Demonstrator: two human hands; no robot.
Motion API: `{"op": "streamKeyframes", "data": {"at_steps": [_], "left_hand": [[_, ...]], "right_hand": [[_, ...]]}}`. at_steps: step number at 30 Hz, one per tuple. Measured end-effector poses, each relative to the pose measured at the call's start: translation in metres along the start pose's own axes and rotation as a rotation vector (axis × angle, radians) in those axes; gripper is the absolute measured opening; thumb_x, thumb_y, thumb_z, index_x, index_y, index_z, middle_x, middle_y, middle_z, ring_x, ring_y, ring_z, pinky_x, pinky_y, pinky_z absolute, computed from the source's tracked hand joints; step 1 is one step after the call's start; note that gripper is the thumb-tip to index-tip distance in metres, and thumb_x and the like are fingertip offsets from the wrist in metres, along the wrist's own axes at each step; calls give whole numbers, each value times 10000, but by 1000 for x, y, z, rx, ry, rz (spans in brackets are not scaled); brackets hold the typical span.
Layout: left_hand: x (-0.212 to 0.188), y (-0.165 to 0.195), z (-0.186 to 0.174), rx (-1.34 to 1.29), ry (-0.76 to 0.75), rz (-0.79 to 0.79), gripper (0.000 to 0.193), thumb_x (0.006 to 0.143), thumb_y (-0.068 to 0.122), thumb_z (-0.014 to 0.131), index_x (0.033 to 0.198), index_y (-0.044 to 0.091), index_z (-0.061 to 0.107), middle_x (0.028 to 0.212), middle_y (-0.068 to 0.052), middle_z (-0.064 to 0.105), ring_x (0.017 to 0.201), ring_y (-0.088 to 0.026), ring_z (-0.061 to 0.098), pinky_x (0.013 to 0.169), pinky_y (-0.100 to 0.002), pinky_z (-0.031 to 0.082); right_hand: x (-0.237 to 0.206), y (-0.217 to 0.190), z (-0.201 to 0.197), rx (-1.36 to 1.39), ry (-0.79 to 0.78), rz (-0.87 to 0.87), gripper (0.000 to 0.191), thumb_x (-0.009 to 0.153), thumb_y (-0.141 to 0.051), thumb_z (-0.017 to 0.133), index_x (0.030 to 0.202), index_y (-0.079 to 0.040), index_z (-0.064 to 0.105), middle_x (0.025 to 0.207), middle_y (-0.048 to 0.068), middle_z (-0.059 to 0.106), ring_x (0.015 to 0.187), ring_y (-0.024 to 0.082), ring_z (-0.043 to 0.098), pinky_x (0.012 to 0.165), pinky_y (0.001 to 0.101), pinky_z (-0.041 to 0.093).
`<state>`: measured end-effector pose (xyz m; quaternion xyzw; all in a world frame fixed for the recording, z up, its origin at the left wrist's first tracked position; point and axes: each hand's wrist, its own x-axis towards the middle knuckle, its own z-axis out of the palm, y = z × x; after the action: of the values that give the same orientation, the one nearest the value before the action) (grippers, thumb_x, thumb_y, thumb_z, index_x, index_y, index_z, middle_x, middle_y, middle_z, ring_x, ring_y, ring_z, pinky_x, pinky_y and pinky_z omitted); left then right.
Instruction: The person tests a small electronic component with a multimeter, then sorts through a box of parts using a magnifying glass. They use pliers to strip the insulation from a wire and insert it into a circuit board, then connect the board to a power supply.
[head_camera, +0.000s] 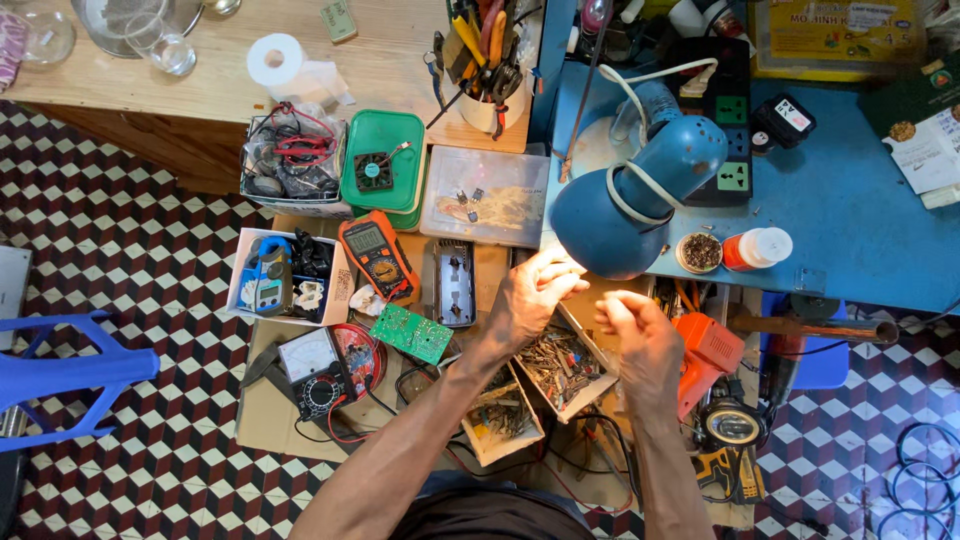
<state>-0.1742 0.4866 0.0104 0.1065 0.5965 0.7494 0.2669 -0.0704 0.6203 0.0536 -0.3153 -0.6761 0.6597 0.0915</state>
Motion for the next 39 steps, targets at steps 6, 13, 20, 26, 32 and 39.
{"op": "streamKeyframes", "data": {"at_steps": [6, 13, 20, 26, 32, 39], "left_hand": [[1, 21, 0, 349, 40, 109, 261, 1014, 147, 617, 1253, 41, 621, 1065, -119, 773, 989, -181, 762, 837, -309, 595], [8, 23, -2, 580, 33, 122, 259, 1034, 153, 579, 1276, 65, 609, 975, -145, 762, 909, -280, 788, 740, -371, 624], [6, 11, -6, 335, 54, 109, 276, 1015, 196, 635, 1266, 82, 629, 1111, -92, 777, 1031, -194, 770, 877, -320, 619], [6, 4, -13, 413, 110, 6, 217, 1001, 202, 659, 1183, 101, 722, 1011, -103, 788, 902, -152, 761, 792, -307, 599], [16, -4, -28, 678, 276, 245, 172, 938, 139, 703, 1103, 96, 728, 947, -106, 740, 799, -217, 733, 705, -342, 584], [50, -17, -23, 629, 233, 318, 137, 889, 72, 733, 1026, 75, 738, 975, -109, 686, 812, -246, 712, 730, -349, 582]], "right_hand": [[43, 23, 23, 275, -71, 164, 204, 989, -154, 667, 1069, 29, 710, 960, 97, 746, 834, 144, 694, 766, 270, 548], [60, 34, 23, 401, -172, 160, 154, 964, -89, 704, 1051, 39, 706, 926, 108, 734, 791, 147, 688, 714, 261, 552], [59, 24, 20, 453, -174, 181, 145, 954, -70, 697, 1051, 38, 698, 934, 105, 736, 823, 160, 709, 731, 267, 553], [65, 27, 26, 391, -134, 176, 179, 953, -97, 685, 1086, 22, 702, 942, 101, 744, 809, 168, 705, 711, 267, 545], [72, 34, 26, -534, 83, -443, 78, 964, -76, 685, 1004, -11, 701, 899, 121, 727, 777, 253, 692, 690, 347, 539], [84, 44, 34, -908, 97, -852, 69, 978, -57, 693, 911, -41, 685, 854, 160, 694, 747, 369, 668, 674, 455, 523]]}}
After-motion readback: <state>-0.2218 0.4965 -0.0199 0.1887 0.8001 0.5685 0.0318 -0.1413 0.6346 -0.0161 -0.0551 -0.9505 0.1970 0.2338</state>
